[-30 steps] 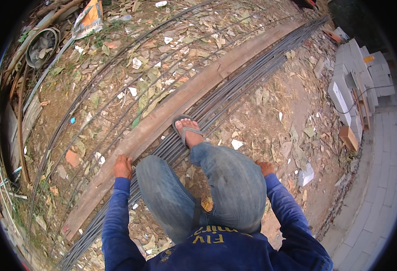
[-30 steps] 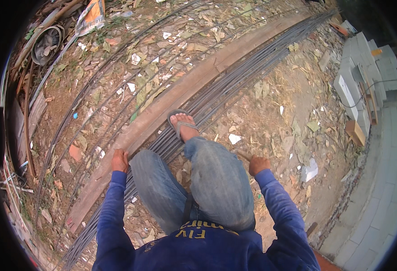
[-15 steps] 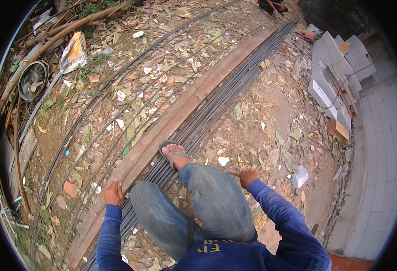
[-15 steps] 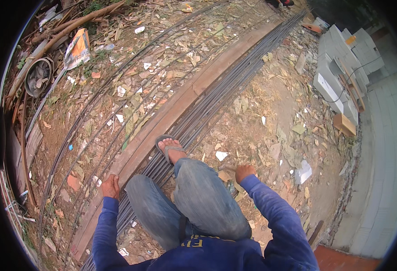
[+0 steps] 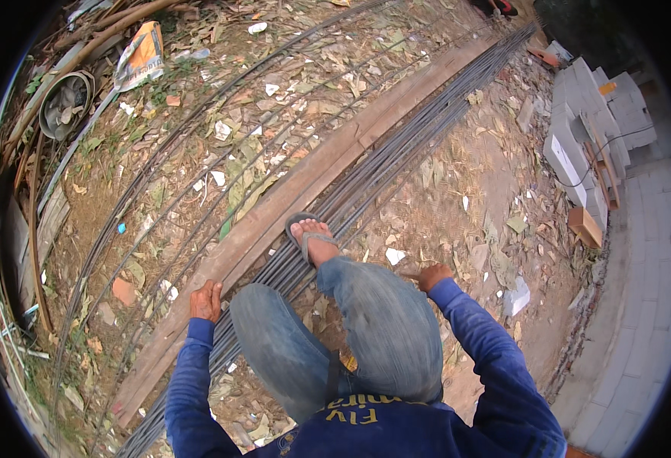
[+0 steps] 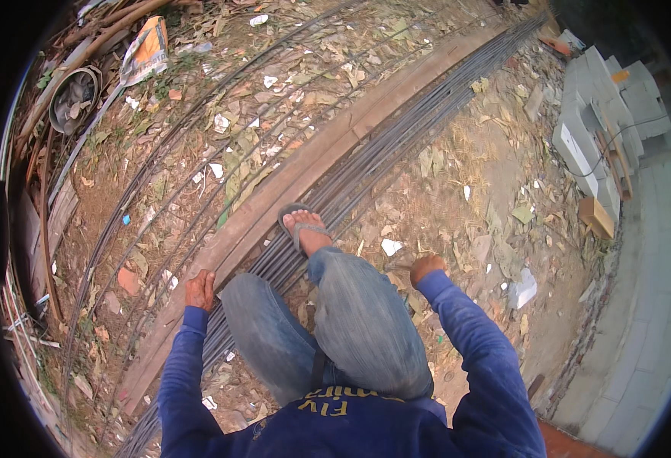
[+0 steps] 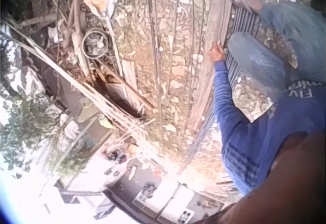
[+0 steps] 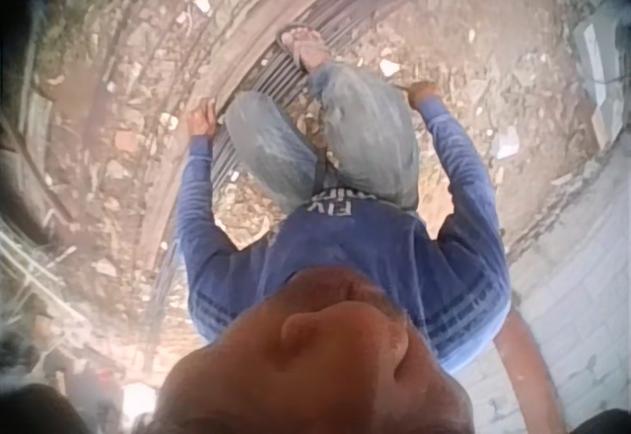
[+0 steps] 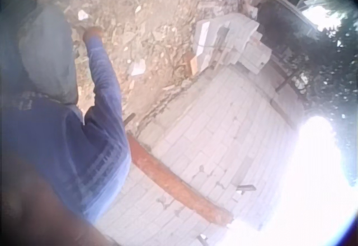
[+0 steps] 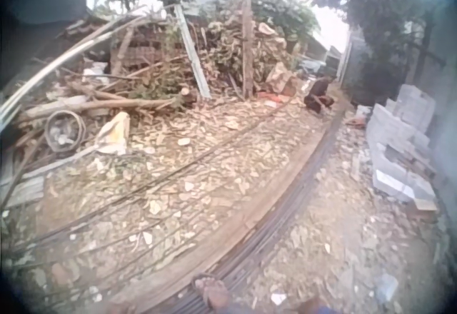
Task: The person hammers a metal bar against a stack of rebar on the ground, periodically repositioning the bar by hand.
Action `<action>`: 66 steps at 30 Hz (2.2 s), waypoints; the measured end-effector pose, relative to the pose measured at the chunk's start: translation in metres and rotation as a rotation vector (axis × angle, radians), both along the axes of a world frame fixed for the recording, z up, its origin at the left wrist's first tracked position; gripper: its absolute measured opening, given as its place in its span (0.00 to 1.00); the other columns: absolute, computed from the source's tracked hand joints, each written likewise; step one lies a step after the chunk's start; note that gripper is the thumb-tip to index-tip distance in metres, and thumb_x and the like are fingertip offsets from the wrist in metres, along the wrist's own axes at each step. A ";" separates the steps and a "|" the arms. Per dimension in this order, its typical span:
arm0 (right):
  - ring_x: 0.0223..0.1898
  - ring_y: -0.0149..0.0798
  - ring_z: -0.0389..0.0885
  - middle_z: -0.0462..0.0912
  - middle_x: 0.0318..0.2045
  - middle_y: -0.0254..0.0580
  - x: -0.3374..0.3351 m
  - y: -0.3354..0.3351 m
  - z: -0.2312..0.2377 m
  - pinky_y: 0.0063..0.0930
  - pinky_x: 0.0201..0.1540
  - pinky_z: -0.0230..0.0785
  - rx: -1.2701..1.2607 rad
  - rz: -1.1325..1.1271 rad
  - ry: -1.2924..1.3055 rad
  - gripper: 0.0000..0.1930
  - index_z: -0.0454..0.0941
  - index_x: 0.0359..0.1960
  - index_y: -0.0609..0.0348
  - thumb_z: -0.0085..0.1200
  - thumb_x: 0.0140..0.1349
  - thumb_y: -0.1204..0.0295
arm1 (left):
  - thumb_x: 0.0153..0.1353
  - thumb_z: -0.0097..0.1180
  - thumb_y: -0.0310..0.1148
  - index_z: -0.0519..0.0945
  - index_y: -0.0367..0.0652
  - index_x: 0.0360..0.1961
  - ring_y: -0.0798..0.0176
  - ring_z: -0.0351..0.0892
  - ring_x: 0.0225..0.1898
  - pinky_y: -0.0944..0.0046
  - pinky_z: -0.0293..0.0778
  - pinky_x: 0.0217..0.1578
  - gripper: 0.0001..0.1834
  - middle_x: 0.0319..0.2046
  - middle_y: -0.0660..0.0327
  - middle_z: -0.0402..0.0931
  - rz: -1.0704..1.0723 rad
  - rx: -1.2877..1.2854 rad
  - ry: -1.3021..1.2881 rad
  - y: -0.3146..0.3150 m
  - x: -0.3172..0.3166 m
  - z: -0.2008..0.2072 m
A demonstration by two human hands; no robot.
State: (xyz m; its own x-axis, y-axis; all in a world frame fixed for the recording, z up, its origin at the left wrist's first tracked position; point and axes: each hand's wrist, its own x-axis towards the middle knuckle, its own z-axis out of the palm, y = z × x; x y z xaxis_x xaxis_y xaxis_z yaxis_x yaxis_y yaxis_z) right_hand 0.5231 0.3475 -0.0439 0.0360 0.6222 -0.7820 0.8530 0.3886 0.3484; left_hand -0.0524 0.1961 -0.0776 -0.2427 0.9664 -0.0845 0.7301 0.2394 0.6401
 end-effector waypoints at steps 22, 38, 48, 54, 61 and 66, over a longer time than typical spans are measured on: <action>0.47 0.47 0.87 0.89 0.42 0.44 -0.004 0.003 0.002 0.42 0.47 0.78 0.049 -0.017 0.005 0.14 0.87 0.43 0.53 0.53 0.61 0.63 | 0.71 0.48 0.43 0.76 0.41 0.29 0.33 0.76 0.27 0.38 0.69 0.31 0.18 0.20 0.41 0.74 -0.017 -0.049 0.121 -0.007 -0.011 -0.059; 0.48 0.47 0.87 0.88 0.43 0.45 -0.008 0.009 0.012 0.43 0.48 0.78 0.034 0.009 0.033 0.14 0.87 0.43 0.51 0.53 0.62 0.63 | 0.56 0.68 0.38 0.81 0.39 0.35 0.43 0.75 0.36 0.48 0.72 0.40 0.14 0.34 0.51 0.75 0.204 0.159 0.289 -0.008 -0.001 -0.056; 0.45 0.46 0.88 0.89 0.40 0.44 -0.006 0.009 0.012 0.42 0.45 0.78 0.057 0.078 0.035 0.15 0.88 0.38 0.51 0.50 0.62 0.61 | 0.54 0.69 0.35 0.84 0.42 0.33 0.48 0.76 0.36 0.52 0.71 0.39 0.10 0.30 0.55 0.76 0.224 0.266 0.363 -0.013 -0.005 -0.070; 0.44 0.46 0.88 0.89 0.38 0.44 -0.019 0.013 0.023 0.42 0.43 0.79 0.072 0.078 0.059 0.15 0.89 0.38 0.51 0.49 0.62 0.61 | 0.56 0.68 0.38 0.85 0.47 0.32 0.51 0.77 0.35 0.54 0.69 0.37 0.07 0.28 0.58 0.76 0.054 0.193 0.482 -0.020 -0.010 -0.077; 0.48 0.45 0.87 0.89 0.42 0.43 -0.017 0.016 0.023 0.39 0.47 0.79 0.017 0.020 -0.009 0.14 0.88 0.42 0.51 0.54 0.61 0.62 | 0.59 0.65 0.39 0.85 0.47 0.32 0.51 0.77 0.34 0.52 0.70 0.37 0.08 0.27 0.57 0.75 0.069 0.157 0.499 -0.017 -0.005 -0.081; 0.48 0.46 0.87 0.89 0.42 0.42 -0.017 0.018 0.016 0.39 0.48 0.79 -0.004 0.062 0.007 0.14 0.88 0.42 0.50 0.55 0.60 0.62 | 0.60 0.64 0.39 0.85 0.46 0.31 0.49 0.77 0.32 0.51 0.72 0.36 0.08 0.27 0.56 0.75 0.082 0.122 0.498 -0.018 -0.007 -0.082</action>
State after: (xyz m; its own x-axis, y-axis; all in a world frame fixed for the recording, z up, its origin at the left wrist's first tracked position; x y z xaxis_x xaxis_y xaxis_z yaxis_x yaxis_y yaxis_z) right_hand 0.5061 0.3654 -0.0283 -0.0085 0.6199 -0.7846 0.8295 0.4426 0.3406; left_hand -0.0596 0.1779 -0.1599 -0.3004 0.9381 0.1726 0.9351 0.2541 0.2469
